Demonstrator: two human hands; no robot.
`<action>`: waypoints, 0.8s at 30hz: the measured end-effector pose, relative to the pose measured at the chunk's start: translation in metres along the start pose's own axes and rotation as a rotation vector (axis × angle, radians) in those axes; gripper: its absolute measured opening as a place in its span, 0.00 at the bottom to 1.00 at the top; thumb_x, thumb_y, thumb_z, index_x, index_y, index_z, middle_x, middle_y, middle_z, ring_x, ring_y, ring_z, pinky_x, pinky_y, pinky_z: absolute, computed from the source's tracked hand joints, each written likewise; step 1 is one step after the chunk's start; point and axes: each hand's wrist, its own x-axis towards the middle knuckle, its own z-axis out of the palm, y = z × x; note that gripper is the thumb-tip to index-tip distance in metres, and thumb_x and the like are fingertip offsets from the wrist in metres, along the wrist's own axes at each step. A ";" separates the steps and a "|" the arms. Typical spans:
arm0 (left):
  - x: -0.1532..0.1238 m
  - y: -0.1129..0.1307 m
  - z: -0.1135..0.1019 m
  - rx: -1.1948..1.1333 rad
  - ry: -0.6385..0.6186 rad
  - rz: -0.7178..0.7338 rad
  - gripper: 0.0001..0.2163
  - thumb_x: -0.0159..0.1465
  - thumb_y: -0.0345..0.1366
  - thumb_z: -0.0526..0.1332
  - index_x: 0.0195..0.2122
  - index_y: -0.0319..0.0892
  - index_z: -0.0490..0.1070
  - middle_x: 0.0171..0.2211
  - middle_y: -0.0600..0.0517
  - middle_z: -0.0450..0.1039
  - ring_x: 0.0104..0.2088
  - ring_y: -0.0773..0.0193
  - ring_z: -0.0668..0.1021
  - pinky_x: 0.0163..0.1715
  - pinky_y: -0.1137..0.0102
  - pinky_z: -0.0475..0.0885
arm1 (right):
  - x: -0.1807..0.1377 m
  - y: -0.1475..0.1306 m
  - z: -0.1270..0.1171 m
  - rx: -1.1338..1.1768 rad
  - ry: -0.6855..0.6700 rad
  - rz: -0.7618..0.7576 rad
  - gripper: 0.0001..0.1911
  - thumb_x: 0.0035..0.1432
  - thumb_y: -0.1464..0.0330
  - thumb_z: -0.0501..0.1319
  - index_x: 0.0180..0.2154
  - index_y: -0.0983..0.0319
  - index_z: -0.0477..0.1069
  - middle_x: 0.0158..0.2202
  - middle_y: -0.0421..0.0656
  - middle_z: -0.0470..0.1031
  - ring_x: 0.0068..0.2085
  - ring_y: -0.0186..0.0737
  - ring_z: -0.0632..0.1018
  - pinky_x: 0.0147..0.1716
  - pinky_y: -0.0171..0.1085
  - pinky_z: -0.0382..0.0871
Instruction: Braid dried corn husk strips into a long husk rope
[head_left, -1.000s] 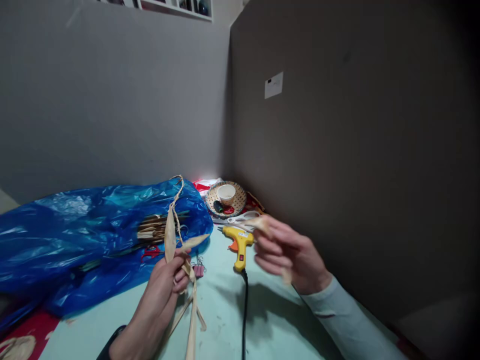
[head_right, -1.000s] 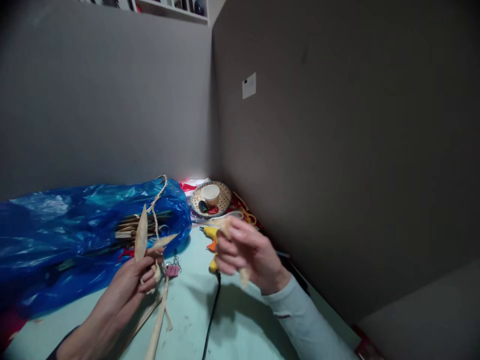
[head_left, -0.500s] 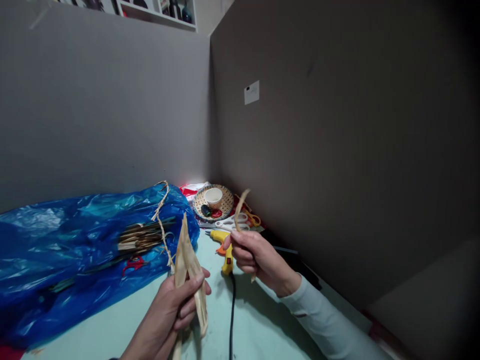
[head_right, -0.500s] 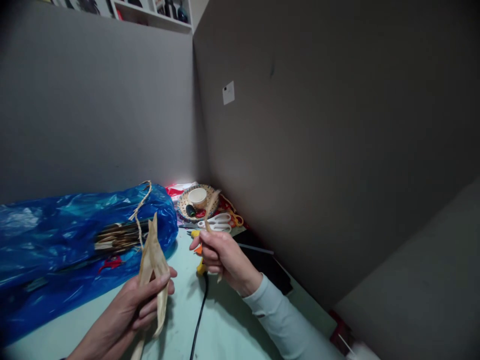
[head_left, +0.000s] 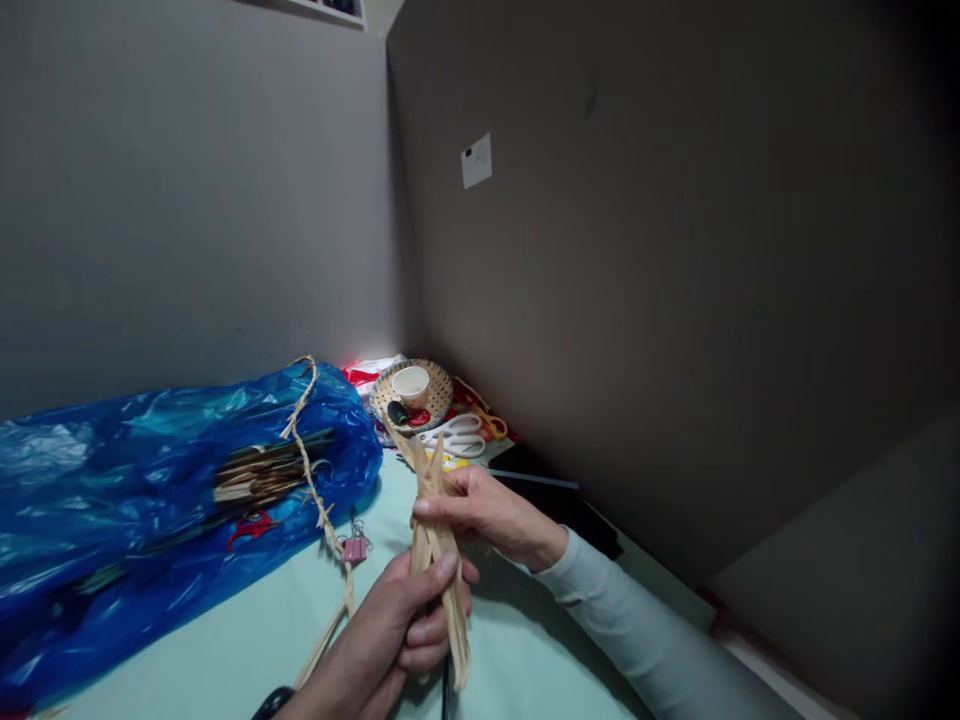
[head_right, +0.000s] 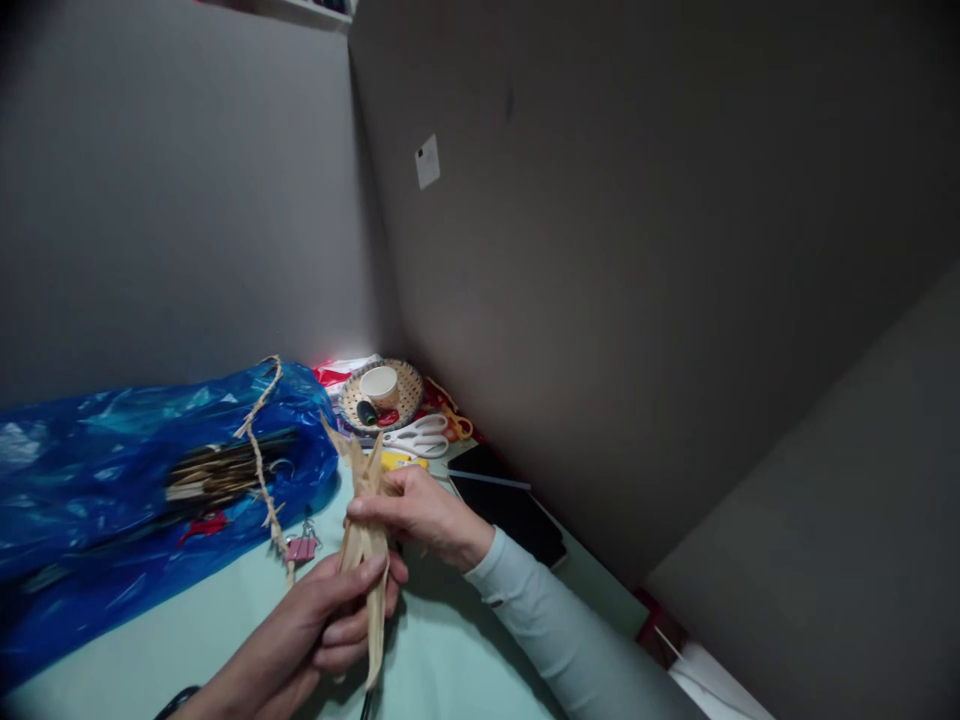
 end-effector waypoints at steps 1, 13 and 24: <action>0.000 0.000 0.003 -0.007 -0.010 -0.011 0.16 0.56 0.44 0.70 0.35 0.35 0.73 0.24 0.55 0.69 0.15 0.82 0.51 0.14 0.81 0.41 | 0.000 0.000 -0.003 -0.023 0.010 -0.016 0.18 0.54 0.56 0.66 0.28 0.65 0.69 0.20 0.35 0.63 0.19 0.25 0.57 0.18 0.30 0.46; -0.043 0.014 -0.047 0.903 0.636 0.390 0.13 0.57 0.49 0.64 0.37 0.47 0.78 0.42 0.48 0.79 0.42 0.51 0.76 0.44 0.66 0.65 | -0.011 -0.020 -0.056 -0.519 0.418 -0.184 0.21 0.51 0.59 0.68 0.42 0.65 0.71 0.30 0.41 0.70 0.30 0.37 0.66 0.29 0.34 0.53; -0.054 0.016 -0.090 1.038 0.683 0.298 0.10 0.59 0.45 0.63 0.33 0.44 0.77 0.32 0.50 0.79 0.34 0.54 0.76 0.35 0.69 0.64 | -0.006 -0.019 -0.045 -0.620 0.743 -0.392 0.15 0.65 0.61 0.50 0.35 0.62 0.70 0.24 0.39 0.66 0.25 0.36 0.65 0.27 0.36 0.58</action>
